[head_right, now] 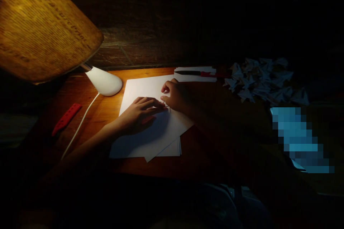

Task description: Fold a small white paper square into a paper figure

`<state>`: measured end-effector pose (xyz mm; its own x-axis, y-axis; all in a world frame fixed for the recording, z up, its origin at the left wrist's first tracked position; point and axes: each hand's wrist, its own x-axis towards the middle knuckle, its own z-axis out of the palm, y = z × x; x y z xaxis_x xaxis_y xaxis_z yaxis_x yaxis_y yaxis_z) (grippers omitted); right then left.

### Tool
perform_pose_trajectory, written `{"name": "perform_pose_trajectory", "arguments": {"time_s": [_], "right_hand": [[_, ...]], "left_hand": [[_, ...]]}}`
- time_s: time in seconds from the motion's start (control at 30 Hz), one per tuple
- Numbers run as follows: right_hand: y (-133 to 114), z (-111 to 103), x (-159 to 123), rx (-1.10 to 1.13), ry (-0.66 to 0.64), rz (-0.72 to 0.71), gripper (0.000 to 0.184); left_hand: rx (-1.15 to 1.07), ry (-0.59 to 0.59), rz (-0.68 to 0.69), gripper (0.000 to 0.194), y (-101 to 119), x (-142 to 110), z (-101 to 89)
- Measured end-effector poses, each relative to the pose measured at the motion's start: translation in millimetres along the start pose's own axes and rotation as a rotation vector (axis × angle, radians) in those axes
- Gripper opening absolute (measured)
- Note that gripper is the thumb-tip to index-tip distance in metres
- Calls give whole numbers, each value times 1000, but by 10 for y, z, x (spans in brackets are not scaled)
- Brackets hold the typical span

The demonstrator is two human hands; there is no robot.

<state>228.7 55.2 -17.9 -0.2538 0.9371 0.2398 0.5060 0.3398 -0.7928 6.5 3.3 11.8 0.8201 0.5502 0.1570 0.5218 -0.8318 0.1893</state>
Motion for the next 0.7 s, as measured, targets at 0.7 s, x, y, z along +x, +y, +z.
{"name": "perform_pose_trajectory", "arguments": {"time_s": [0.7], "right_hand": [[96,-118,85,49,-132,0,26]], "left_hand": [[17,-38,1,51,-39,27,14]]}}
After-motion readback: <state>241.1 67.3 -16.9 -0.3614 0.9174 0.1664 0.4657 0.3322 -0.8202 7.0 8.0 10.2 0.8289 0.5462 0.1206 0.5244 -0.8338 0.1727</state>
